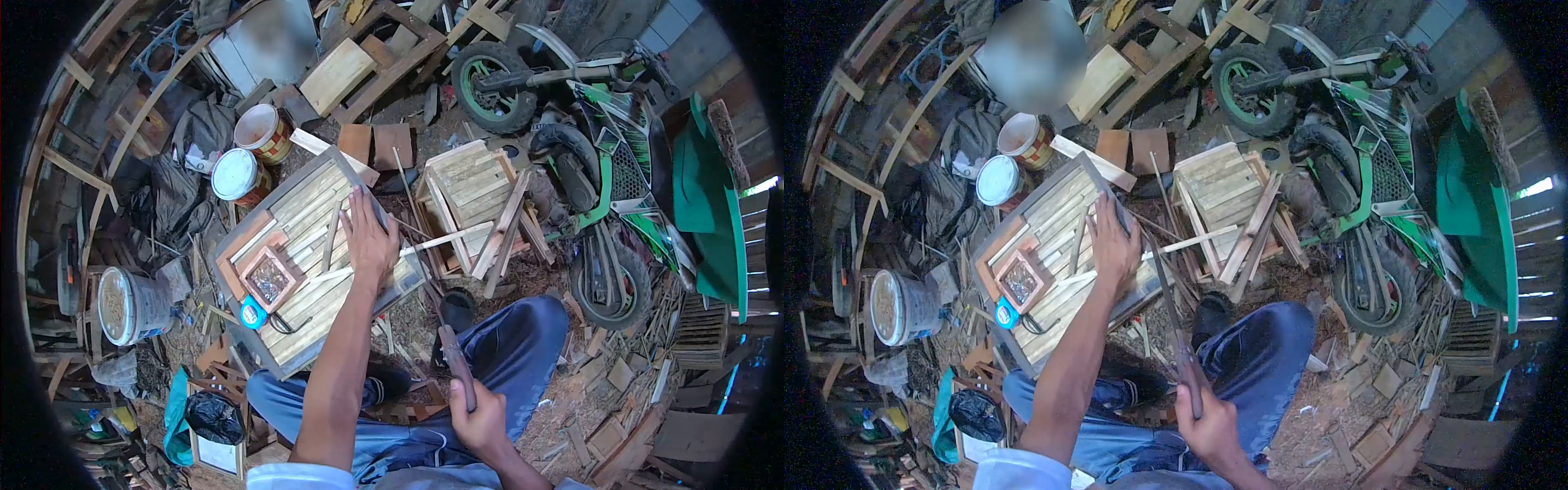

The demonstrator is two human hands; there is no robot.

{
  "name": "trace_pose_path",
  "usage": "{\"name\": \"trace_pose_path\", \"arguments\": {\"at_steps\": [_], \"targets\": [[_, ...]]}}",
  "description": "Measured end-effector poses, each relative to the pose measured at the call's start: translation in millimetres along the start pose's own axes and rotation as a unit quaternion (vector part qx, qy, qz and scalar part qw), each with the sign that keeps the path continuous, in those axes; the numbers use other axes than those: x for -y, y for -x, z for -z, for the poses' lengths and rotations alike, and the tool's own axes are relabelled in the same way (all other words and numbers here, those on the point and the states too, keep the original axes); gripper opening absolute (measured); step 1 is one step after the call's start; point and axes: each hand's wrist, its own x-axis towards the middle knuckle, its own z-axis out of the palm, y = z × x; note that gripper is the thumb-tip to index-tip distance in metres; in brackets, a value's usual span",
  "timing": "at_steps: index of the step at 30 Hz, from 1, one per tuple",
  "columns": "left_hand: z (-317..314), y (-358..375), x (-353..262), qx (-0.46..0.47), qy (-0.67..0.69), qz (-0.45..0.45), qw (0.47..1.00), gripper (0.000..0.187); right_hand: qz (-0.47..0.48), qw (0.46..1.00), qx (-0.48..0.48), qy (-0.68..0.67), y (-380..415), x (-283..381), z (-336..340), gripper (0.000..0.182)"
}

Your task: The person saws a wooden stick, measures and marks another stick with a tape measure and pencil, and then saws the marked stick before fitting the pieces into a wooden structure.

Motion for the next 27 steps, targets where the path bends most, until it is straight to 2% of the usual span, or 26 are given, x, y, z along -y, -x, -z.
{"name": "trace_pose_path", "arguments": {"at_steps": [2,4,5,7,10,12,13,15,16,18,19,22,23,26,27], "targets": [[-4,2,8,-0.004,0.018,-0.016,1.0,0.064,0.053,0.998,-0.01,0.019,-30,-6,-18,0.023],[-6,1,8,-0.011,0.041,-0.027,0.999,0.066,0.096,0.994,-0.027,0.038,-91,-15,-52,0.031],[-11,0,10,-0.02,0.039,-0.029,0.999,0.067,0.102,0.993,-0.049,0.037,-126,-20,-75,0.034],[-1,-3,8,-0.001,0.029,-0.013,1.0,0.066,0.103,0.993,-0.062,0.021,-145,-14,-91,0.037],[-7,1,5,0.007,-0.007,-0.007,1.0,0.065,0.064,0.997,-0.037,0.019,-107,-16,-69,0.032],[-5,-1,6,0.001,-0.011,-0.001,1.0,0.064,0.122,0.992,-0.037,0.025,-53,-25,-45,0.029],[-4,0,5,-0.005,0.002,-0.002,1.0,0.064,0.13,0.989,-0.024,0.07,-24,-34,-30,0.029],[-8,-4,5,-0.025,0.008,-0.012,1.0,0.063,0.04,0.999,-0.017,0.028,-5,-18,-15,0.027],[-10,2,8,-0.027,0.007,-0.017,0.999,0.063,0.016,0.999,-0.024,0.044,-9,-8,-15,0.026],[-9,-7,11,-0.015,0.008,-0.003,1.0,0.063,0.07,0.995,-0.031,0.061,-27,-20,-40,0.027],[-10,-13,6,-0.012,0.014,0.0,1.0,0.063,0.096,0.993,-0.064,0.028,-35,-26,-51,0.029],[-17,-12,-4,-0.032,0.004,-0.008,0.999,0.06,0.072,0.994,-0.074,0.021,-44,-29,-19,0.034],[-12,-7,-9,-0.02,0.006,0.011,1.0,0.061,0.038,0.998,-0.033,0.04,-44,-22,4,0.031],[-13,4,4,-0.05,0.053,-0.005,0.997,0.06,0.049,0.996,0.038,0.07,-45,-35,24,0.03],[-10,5,4,-0.053,0.067,-0.007,0.996,0.059,0.074,0.995,0.025,0.057,-42,-35,19,0.031]]}}
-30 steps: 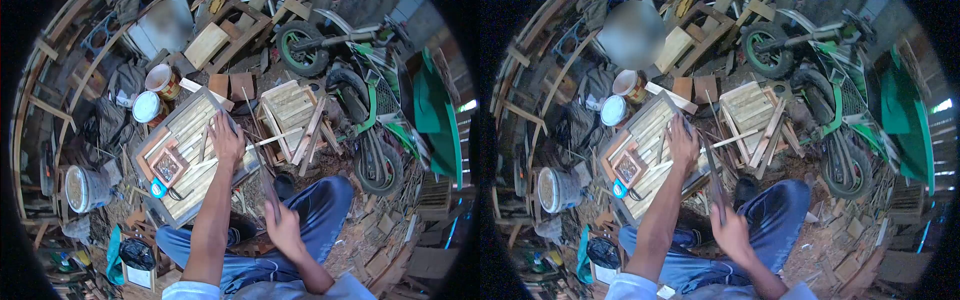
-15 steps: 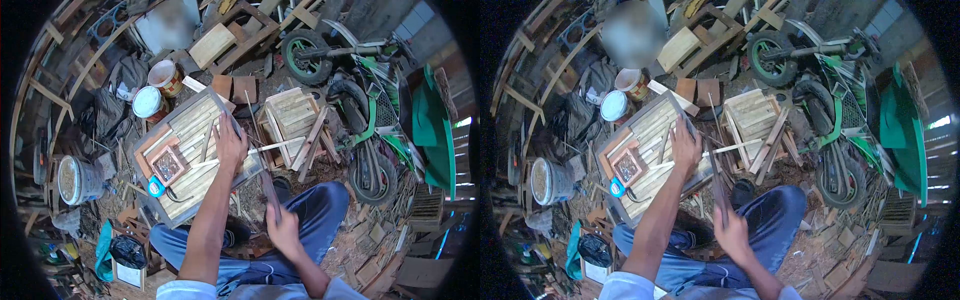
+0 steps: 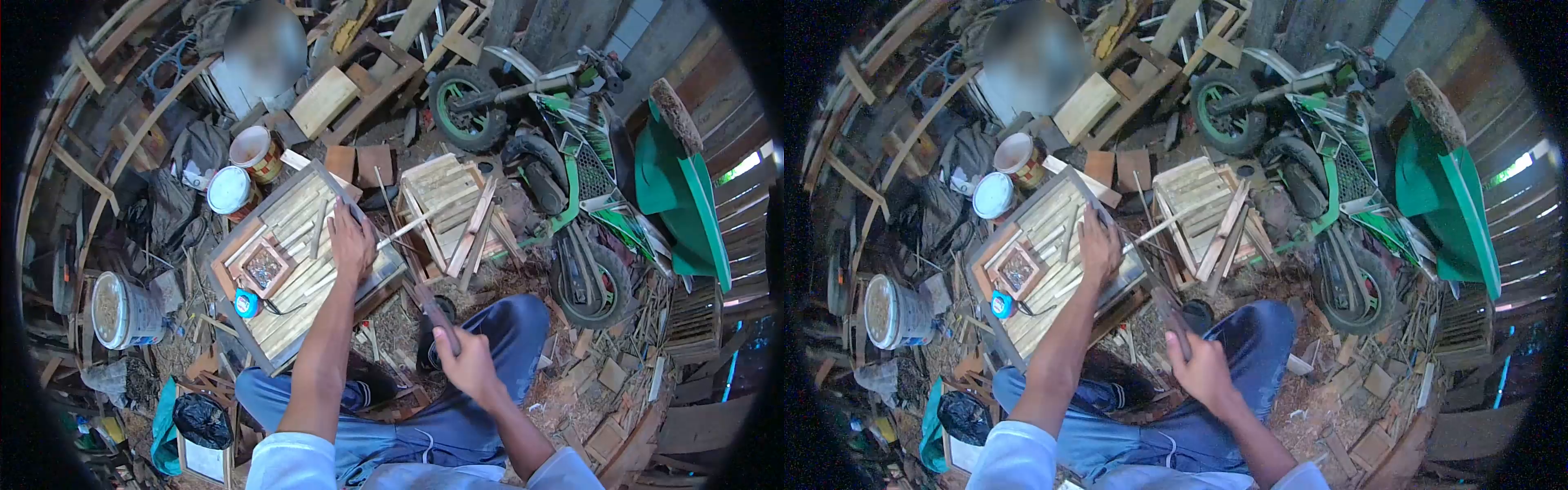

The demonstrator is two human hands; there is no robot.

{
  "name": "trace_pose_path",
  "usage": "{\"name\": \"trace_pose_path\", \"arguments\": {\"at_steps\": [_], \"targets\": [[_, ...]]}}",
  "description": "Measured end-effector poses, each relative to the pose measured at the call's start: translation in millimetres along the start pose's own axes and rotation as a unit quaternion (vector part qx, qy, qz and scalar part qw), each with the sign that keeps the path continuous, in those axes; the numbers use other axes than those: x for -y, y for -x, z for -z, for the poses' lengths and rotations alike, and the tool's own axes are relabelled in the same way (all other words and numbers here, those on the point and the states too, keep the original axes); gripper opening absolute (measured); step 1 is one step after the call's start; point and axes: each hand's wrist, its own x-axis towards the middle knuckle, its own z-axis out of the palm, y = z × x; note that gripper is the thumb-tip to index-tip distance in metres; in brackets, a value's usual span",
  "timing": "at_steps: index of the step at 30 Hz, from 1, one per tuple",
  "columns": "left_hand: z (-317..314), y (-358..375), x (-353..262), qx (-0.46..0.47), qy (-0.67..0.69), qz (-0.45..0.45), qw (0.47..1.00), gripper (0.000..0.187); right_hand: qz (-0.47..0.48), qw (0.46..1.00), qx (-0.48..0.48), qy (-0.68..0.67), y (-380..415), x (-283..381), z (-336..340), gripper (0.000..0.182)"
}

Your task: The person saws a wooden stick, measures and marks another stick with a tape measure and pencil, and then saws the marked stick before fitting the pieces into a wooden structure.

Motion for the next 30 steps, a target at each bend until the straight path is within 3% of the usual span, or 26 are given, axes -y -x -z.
{"name": "trace_pose_path", "arguments": {"at_steps": [2,9,12,13,15,16,20,23,25,28,30], "targets": [[1,1,-3,0.001,-0.004,0.007,1.0,0.058,0.033,0.999,-0.005,0.005,2,8,-7,0.034],[3,5,-4,0.013,-0.029,0.002,0.999,0.058,-0.015,0.996,0.03,0.077,-33,76,30,0.042],[3,5,-5,-0.001,-0.007,0.001,1.0,0.059,0.02,1.0,0.005,-0.014,-78,51,-16,0.044],[-2,12,-6,0.014,-0.005,0.008,1.0,0.059,0.027,0.998,-0.026,0.054,-101,13,-54,0.043],[-5,-5,4,0.016,-0.013,0.017,1.0,0.06,0.113,0.99,-0.052,0.058,-99,14,-59,0.041],[-2,-2,-2,0.024,-0.036,0.028,0.999,0.06,0.049,0.999,-0.021,0.006,-96,9,-46,0.04],[-2,-1,-4,-0.005,-0.014,0.033,0.999,0.056,0.057,0.998,-0.004,0.031,-86,-16,-34,0.041],[3,-3,-7,0.016,0.0,0.048,0.999,0.051,-0.005,0.996,0.033,0.081,-49,40,14,0.043],[-4,0,-5,-0.004,-0.023,0.012,1.0,0.061,-0.023,0.995,0.039,0.091,-34,73,36,0.043],[-5,2,2,0.002,-0.032,0.006,0.999,0.064,0.03,0.996,0.01,0.084,-74,45,-5,0.043],[-5,8,-6,0.013,-0.006,0.03,0.999,0.055,0.067,0.997,-0.017,0.022,-116,26,-57,0.04]]}}
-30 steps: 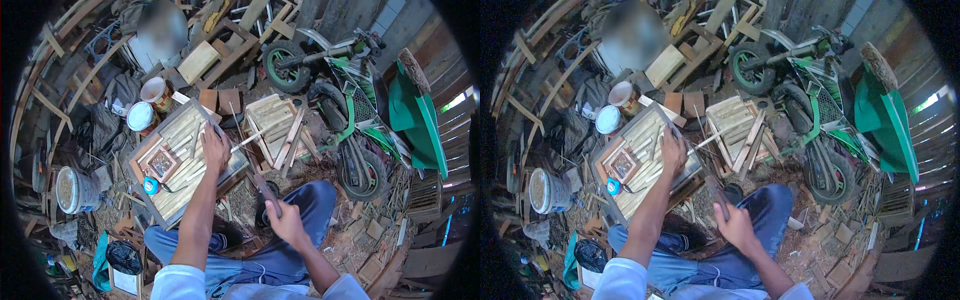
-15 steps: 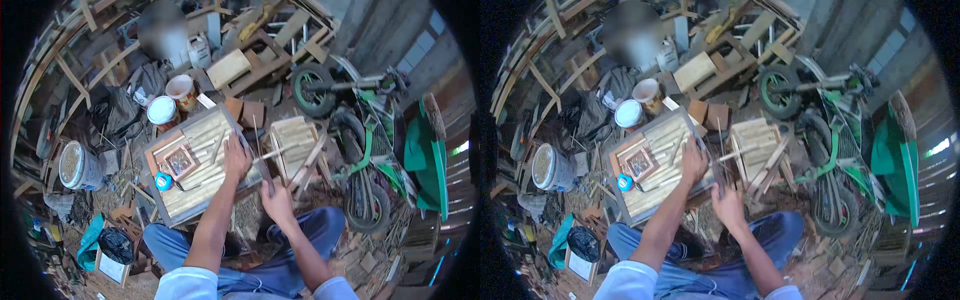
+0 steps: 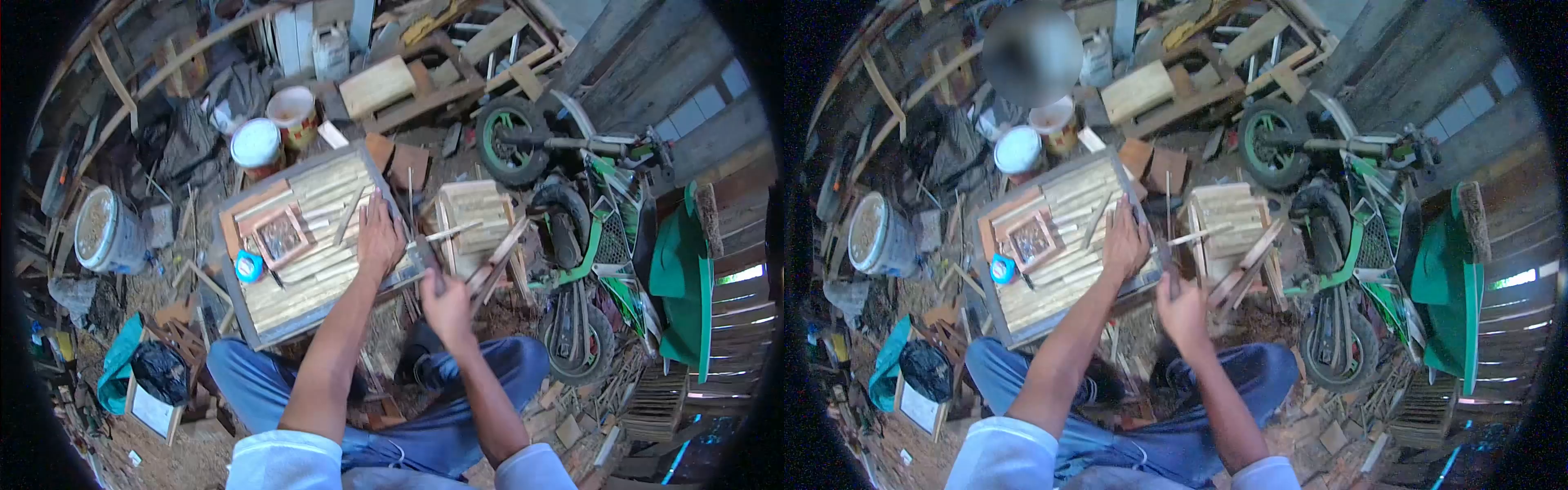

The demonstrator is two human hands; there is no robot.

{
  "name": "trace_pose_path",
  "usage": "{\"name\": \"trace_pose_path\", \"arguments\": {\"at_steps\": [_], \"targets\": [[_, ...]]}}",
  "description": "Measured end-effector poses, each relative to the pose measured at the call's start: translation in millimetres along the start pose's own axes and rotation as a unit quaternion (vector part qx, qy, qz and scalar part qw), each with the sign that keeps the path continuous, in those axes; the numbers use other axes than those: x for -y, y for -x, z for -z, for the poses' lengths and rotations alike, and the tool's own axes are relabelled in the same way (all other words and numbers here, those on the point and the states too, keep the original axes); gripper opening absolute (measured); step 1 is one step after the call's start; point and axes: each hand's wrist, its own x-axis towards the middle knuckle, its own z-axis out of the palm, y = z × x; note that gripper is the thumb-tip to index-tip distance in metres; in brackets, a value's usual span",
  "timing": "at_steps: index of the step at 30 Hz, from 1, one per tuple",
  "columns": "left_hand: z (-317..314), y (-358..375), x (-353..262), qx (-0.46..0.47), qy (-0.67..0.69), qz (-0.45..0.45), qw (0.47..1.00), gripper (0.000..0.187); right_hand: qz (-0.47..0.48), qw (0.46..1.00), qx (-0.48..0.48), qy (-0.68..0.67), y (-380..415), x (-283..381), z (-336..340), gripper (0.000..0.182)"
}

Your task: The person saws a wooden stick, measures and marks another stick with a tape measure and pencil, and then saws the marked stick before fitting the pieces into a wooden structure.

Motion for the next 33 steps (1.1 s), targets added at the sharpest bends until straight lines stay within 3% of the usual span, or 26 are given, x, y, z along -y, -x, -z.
{"name": "trace_pose_path", "arguments": {"at_steps": [1,5,8,10,13,16,20,23,27,28,31,33], "targets": [[8,-12,2,-0.011,0.004,0.007,1.0,0.051,0.051,0.997,-0.034,0.053,-2,-16,-13,0.038],[-2,-8,4,-0.04,-0.023,-0.005,0.999,0.051,-0.001,1.0,-0.008,-0.019,16,-57,-10,0.035],[7,-8,-5,-0.032,-0.006,0.006,0.999,0.051,0.001,1.0,0.004,-0.019,14,-51,1,0.035],[5,-7,-1,-0.038,-0.026,0.004,0.999,0.05,0.046,0.999,0.002,0.026,6,-26,5,0.039],[2,-7,2,-0.041,-0.013,0.008,0.999,0.05,-0.006,0.993,0.081,0.091,3,35,35,0.043],[4,-3,-2,-0.036,-0.022,0.01,0.999,0.052,-0.066,0.983,0.096,0.142,26,97,86,0.045],[4,-6,2,-0.034,-0.012,0.001,0.999,0.053,-0.094,0.974,0.103,0.177,28,97,90,0.046],[1,-7,5,-0.023,-0.006,0.0,1.0,0.051,-0.105,0.988,0.067,0.087,-5,61,57,0.049],[1,-12,3,-0.028,-0.009,-0.012,0.999,0.045,0.007,1.0,-0.025,0.003,-22,-3,10,0.051],[0,-7,2,-0.032,-0.02,-0.014,0.999,0.046,-0.017,0.997,-0.048,0.064,-20,-37,9,0.047],[6,-4,-2,-0.016,-0.014,0.001,1.0,0.051,-0.015,1.0,0.018,0.013,8,-59,16,0.04],[8,-5,-1,0.003,-0.008,0.019,1.0,0.053,0.033,0.998,-0.026,-0.051,28,-89,-11,0.036]]}}
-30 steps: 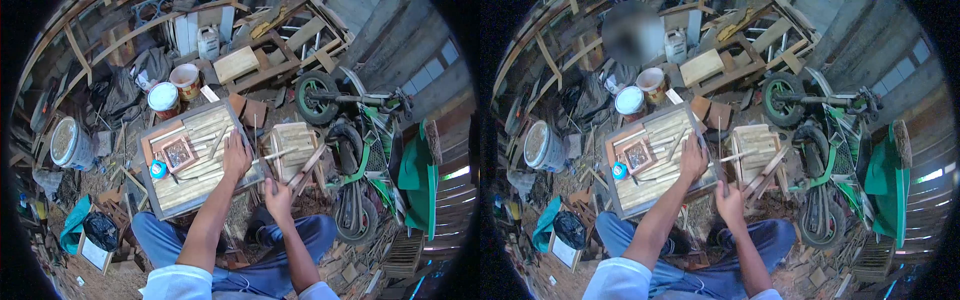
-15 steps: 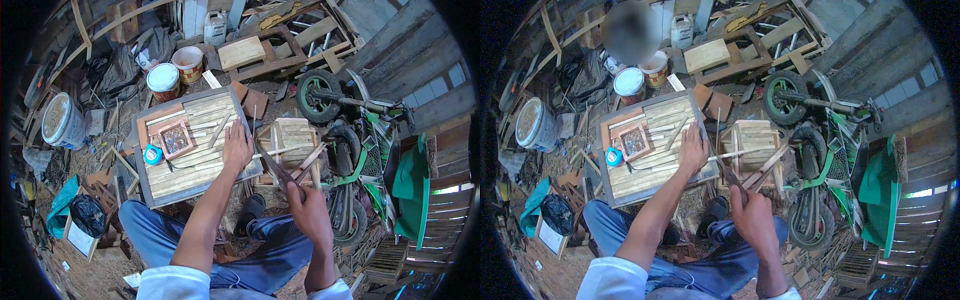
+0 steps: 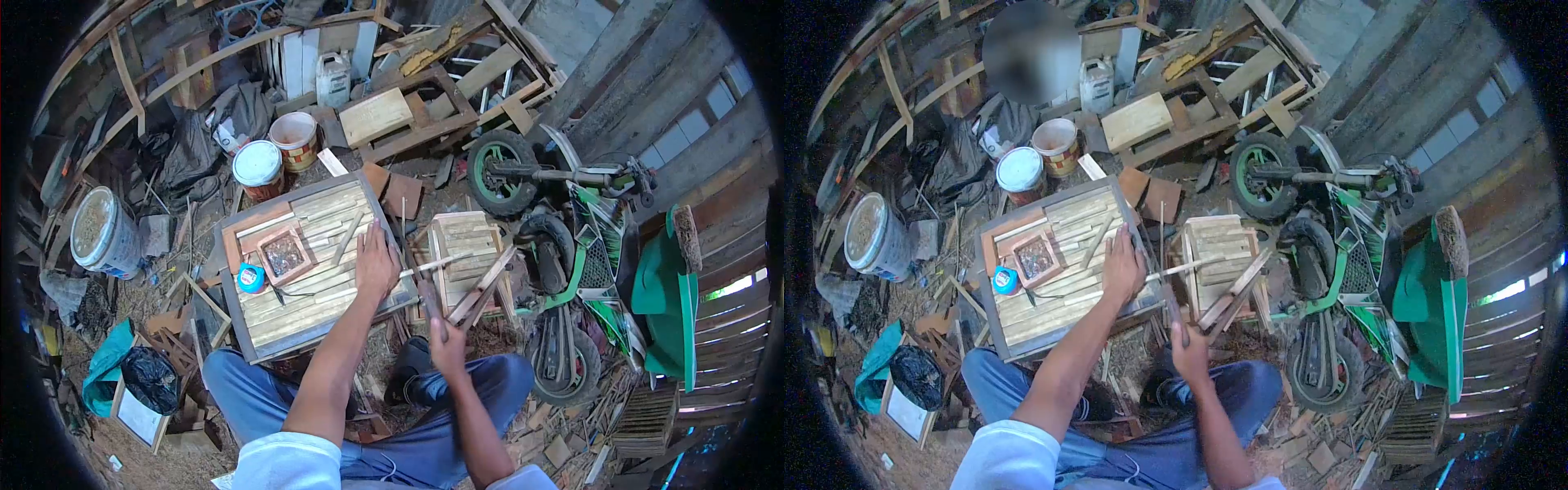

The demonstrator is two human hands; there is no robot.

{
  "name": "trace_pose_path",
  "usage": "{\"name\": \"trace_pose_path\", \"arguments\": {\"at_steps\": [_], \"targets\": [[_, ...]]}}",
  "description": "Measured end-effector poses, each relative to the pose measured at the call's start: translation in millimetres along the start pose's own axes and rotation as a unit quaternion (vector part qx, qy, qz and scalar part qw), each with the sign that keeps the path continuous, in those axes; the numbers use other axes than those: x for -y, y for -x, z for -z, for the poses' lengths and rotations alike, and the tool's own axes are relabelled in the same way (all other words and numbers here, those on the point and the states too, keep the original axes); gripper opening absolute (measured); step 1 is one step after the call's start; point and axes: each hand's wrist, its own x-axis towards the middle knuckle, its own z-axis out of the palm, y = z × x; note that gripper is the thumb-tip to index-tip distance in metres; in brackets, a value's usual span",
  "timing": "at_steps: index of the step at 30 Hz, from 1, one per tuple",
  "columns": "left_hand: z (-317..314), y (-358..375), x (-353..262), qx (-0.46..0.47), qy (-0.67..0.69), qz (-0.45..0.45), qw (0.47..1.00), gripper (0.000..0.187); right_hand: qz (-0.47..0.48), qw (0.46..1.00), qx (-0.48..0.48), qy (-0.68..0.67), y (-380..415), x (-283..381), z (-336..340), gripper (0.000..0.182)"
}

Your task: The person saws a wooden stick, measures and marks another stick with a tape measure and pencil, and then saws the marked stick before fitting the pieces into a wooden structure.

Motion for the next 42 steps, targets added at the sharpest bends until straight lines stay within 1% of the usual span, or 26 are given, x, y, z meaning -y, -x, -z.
{"name": "trace_pose_path", "arguments": {"at_steps": [2,4,5,8,9,10,11,12,13,14,17,20,21,22,23,24,26,28,29,30,32,33,35,38,41,42], "targets": [[-3,1,1,-0.02,0.002,-0.003,1.0,0.054,0.01,1.0,-0.001,0.022,7,-4,-8,0.035],[-7,-1,3,-0.035,0.005,-0.014,0.999,0.055,0.016,0.999,0.002,0.032,-1,32,3,0.036],[-10,-1,3,-0.053,-0.002,-0.016,0.998,0.052,-0.002,0.999,0.023,0.043,-9,47,10,0.039],[-6,0,1,-0.043,-0.016,-0.018,0.999,0.048,0.005,0.981,0.057,0.187,-35,105,22,0.042],[-5,-1,1,-0.032,-0.027,-0.016,0.999,0.047,-0.016,0.978,0.082,0.189,-37,136,33,0.043],[-5,-2,3,-0.04,-0.03,-0.013,0.999,0.045,-0.039,0.974,0.108,0.194,-36,173,48,0.044],[-8,-2,3,-0.044,-0.028,-0.009,0.999,0.044,-0.065,0.968,0.135,0.202,-35,188,59,0.045],[-10,-2,1,-0.048,-0.027,-0.007,0.998,0.043,0.001,0.969,0.11,0.223,-33,184,68,0.054],[-12,-1,2,-0.06,-0.028,-0.013,0.998,0.044,-0.036,0.966,0.121,0.224,-35,183,73,0.053],[-13,1,1,-0.052,-0.026,-0.012,0.998,0.044,-0.07,0.963,0.133,0.222,-38,186,77,0.052],[-10,-2,3,-0.031,-0.022,-0.011,0.999,0.045,-0.095,0.97,0.14,0.177,-39,187,80,0.047],[-9,-1,5,-0.041,0.0,-0.029,0.999,0.045,-0.098,0.985,0.078,0.116,-57,148,46,0.05],[-9,-2,7,-0.047,-0.004,-0.038,0.998,0.046,-0.099,0.986,0.059,0.118,-55,110,27,0.052],[-8,-10,8,-0.043,-0.009,-0.038,0.998,0.047,-0.082,0.989,0.034,0.117,-62,83,9,0.053],[-8,-15,7,-0.044,-0.01,-0.033,0.998,0.047,-0.033,0.995,0.008,0.097,-55,79,7,0.055],[-10,-8,3,-0.033,-0.007,-0.028,0.999,0.048,0.003,0.993,-0.003,0.118,-48,77,11,0.051],[-6,-4,-3,-0.023,-0.004,-0.026,0.999,0.051,0.004,0.998,0.008,0.055,-31,57,20,0.044],[-8,-2,4,-0.031,0.01,-0.021,0.999,0.052,-0.029,0.999,0.014,-0.002,-8,25,14,0.04],[-2,-1,0,-0.037,-0.005,-0.021,0.999,0.053,-0.044,0.998,0.019,-0.028,3,5,7,0.039],[-2,-1,0,-0.039,-0.002,-0.021,0.999,0.054,-0.024,1.0,0.0,-0.01,11,-20,-6,0.038],[-2,-1,0,-0.039,0.005,-0.02,0.999,0.057,-0.036,0.998,0.001,-0.045,17,-24,-14,0.039],[-5,-2,2,-0.05,0.005,-0.024,0.998,0.058,-0.037,0.999,0.007,-0.033,16,-19,-10,0.039],[-2,-1,-2,-0.04,-0.004,-0.018,0.999,0.058,-0.036,0.999,0.02,-0.01,3,20,8,0.041],[-5,-1,1,-0.04,-0.024,-0.022,0.999,0.055,-0.038,0.985,0.072,0.151,-24,98,25,0.046],[-3,-5,2,-0.041,-0.032,-0.027,0.998,0.053,-0.069,0.972,0.101,0.203,-33,162,47,0.051],[-4,-4,2,-0.054,-0.03,-0.024,0.998,0.05,-0.081,0.975,0.1,0.183,-27,186,61,0.053]]}}
